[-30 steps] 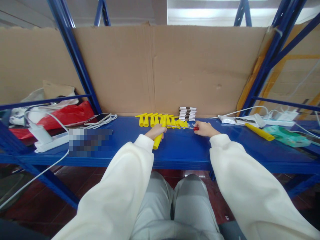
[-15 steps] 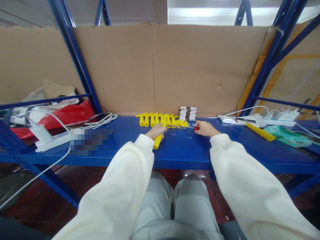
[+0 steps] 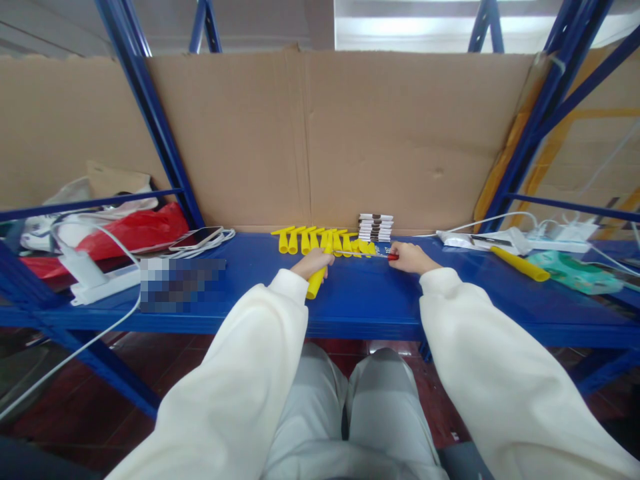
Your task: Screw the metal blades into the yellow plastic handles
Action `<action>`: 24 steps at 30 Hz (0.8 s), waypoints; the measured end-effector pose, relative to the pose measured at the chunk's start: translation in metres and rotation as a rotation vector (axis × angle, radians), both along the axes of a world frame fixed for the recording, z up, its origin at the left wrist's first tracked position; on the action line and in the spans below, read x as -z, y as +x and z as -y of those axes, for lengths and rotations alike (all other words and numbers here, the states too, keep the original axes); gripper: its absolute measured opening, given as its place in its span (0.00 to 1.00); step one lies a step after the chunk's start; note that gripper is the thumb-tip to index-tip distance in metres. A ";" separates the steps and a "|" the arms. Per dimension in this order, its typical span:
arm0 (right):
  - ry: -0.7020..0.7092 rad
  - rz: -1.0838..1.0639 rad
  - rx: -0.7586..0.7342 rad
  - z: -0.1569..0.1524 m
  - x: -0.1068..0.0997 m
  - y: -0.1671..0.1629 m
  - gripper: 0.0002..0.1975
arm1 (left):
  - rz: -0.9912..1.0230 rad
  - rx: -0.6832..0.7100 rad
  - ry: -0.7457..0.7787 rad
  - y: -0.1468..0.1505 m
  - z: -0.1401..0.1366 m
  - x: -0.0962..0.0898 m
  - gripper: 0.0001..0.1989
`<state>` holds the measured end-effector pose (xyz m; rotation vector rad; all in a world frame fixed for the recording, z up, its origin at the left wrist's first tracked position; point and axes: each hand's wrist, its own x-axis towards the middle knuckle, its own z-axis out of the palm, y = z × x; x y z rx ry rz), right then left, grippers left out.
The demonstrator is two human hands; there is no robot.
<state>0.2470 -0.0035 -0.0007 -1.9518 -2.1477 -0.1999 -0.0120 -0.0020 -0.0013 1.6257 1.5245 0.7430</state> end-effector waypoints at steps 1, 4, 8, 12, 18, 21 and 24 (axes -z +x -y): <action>-0.008 0.007 0.008 0.001 -0.001 -0.001 0.07 | 0.001 0.001 0.002 0.000 0.000 0.000 0.04; -0.025 0.027 0.023 0.003 -0.003 -0.002 0.06 | 0.006 0.011 0.006 0.000 0.000 0.000 0.05; -0.011 0.028 0.025 0.003 -0.003 -0.001 0.07 | 0.001 -0.001 0.014 0.000 0.000 0.001 0.04; -0.025 0.020 0.016 0.001 0.000 0.001 0.08 | -0.003 0.000 0.013 0.000 -0.001 0.002 0.04; 0.011 0.032 -0.002 0.003 -0.003 -0.001 0.07 | -0.004 0.006 0.008 0.000 -0.001 0.001 0.05; 0.006 0.028 0.014 0.004 -0.004 -0.002 0.08 | -0.005 0.005 0.007 0.001 0.000 0.000 0.05; 0.004 0.022 0.019 0.004 -0.004 -0.001 0.08 | -0.012 0.001 0.008 0.001 0.000 0.000 0.05</action>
